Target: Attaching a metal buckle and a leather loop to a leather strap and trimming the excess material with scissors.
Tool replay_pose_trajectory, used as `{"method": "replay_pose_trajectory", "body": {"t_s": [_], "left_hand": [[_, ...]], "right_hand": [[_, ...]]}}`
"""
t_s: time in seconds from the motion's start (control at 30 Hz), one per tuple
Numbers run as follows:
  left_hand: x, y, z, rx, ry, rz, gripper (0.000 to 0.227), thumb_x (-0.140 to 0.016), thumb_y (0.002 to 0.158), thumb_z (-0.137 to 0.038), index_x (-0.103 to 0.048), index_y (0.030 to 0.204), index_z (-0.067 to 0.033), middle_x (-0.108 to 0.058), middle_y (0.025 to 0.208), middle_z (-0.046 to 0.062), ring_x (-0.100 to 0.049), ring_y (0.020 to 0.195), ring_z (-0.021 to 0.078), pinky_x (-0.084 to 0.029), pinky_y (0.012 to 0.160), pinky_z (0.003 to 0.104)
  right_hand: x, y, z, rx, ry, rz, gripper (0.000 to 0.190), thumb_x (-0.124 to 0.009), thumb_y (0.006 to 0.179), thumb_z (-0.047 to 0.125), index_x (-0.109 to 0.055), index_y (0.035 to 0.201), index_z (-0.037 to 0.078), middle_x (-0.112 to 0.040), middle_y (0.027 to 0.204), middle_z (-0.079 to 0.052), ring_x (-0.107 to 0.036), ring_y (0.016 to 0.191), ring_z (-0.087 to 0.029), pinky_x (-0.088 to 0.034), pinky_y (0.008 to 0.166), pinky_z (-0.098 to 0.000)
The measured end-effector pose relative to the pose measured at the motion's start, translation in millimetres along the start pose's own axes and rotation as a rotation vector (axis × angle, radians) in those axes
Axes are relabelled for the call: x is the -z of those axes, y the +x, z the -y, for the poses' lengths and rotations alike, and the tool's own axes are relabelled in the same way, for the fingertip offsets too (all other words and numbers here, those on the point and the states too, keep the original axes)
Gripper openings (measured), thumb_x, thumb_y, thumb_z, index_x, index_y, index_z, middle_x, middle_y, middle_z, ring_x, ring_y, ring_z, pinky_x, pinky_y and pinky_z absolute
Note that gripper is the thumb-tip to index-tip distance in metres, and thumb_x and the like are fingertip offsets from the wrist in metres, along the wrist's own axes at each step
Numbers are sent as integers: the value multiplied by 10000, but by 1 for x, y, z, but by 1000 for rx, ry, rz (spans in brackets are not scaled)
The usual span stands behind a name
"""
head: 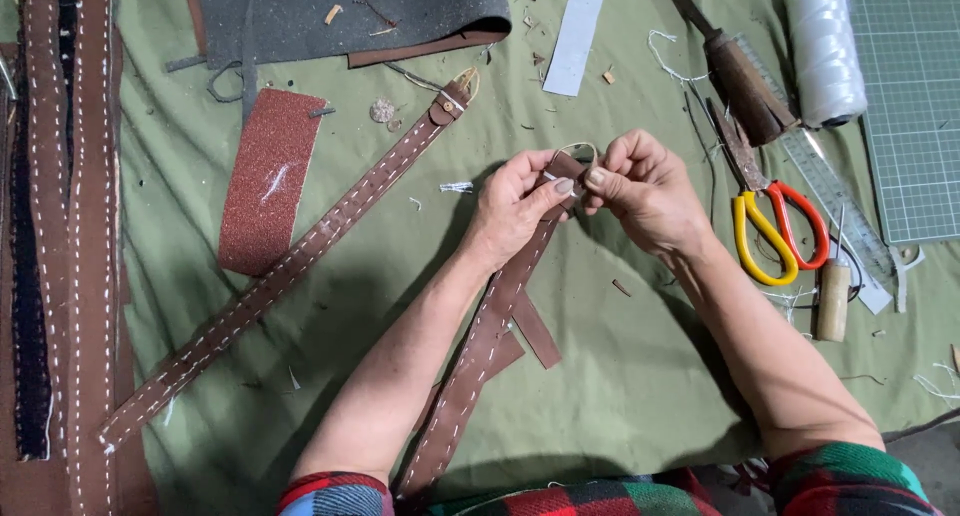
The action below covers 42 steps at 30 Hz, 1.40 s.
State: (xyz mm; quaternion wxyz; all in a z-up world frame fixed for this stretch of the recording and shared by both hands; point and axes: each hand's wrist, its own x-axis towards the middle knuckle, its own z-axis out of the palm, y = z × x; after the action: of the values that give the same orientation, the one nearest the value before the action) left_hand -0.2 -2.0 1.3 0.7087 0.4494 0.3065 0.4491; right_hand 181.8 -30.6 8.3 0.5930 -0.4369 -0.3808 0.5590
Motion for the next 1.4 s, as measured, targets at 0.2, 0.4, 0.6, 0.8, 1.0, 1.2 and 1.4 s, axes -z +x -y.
{"method": "replay_pose_trajectory", "body": {"t_s": [0.2,0.4,0.6,0.8,1.0,1.2,1.4], "left_hand": [[3,5,13,-26,43,-9,353,-772,927,-156,-660,1234,-21,-747,897,162,-728,705,167,-658,653,288],[5,4,12,-27,101,-22,371,-768,926,-159,-642,1245,-17,-738,877,147,-719,687,162,-636,630,271],[3,5,12,-28,108,-31,347,-777,918,-149,-657,1223,-35,-751,868,143,-732,670,163,-643,627,268],[-1,1,11,-40,116,-70,393,-767,931,-154,-625,1273,-21,-753,942,170,-724,723,172,-652,663,290],[5,1,13,-78,115,-57,497,-735,956,-149,-534,1395,-36,-721,940,144,-701,728,158,-657,684,288],[-3,7,15,-139,115,-51,460,-747,943,-102,-605,1376,-45,-757,1048,173,-717,807,158,-677,688,311],[-3,-1,28,-276,261,-149,527,-738,946,-111,-538,1431,-62,-746,1021,188,-727,843,229,-672,695,393]], "right_hand": [[-14,-2,8,-6,-50,-45,245,-770,907,-55,-543,967,16,-666,761,-137,-645,606,-161,-606,597,-278],[2,2,9,-58,24,-133,246,-766,917,-33,-574,1064,13,-666,784,-90,-683,633,-170,-635,620,-291],[5,5,2,-75,57,-121,270,-777,887,-67,-563,1036,6,-665,765,-110,-701,623,-199,-655,613,-311],[-4,2,-12,-69,77,-151,208,-757,942,3,-581,1054,7,-664,751,-83,-692,612,-168,-647,591,-290],[-2,2,-8,-102,89,-122,214,-745,948,35,-608,1105,-12,-699,785,-99,-729,647,-180,-679,640,-316],[1,7,-18,-157,71,-124,187,-771,950,124,-624,974,12,-673,708,-118,-667,545,-153,-646,529,-303],[-4,5,-4,-150,78,-192,256,-727,1000,266,-649,1015,23,-710,796,-128,-726,620,-169,-668,585,-326]]}}
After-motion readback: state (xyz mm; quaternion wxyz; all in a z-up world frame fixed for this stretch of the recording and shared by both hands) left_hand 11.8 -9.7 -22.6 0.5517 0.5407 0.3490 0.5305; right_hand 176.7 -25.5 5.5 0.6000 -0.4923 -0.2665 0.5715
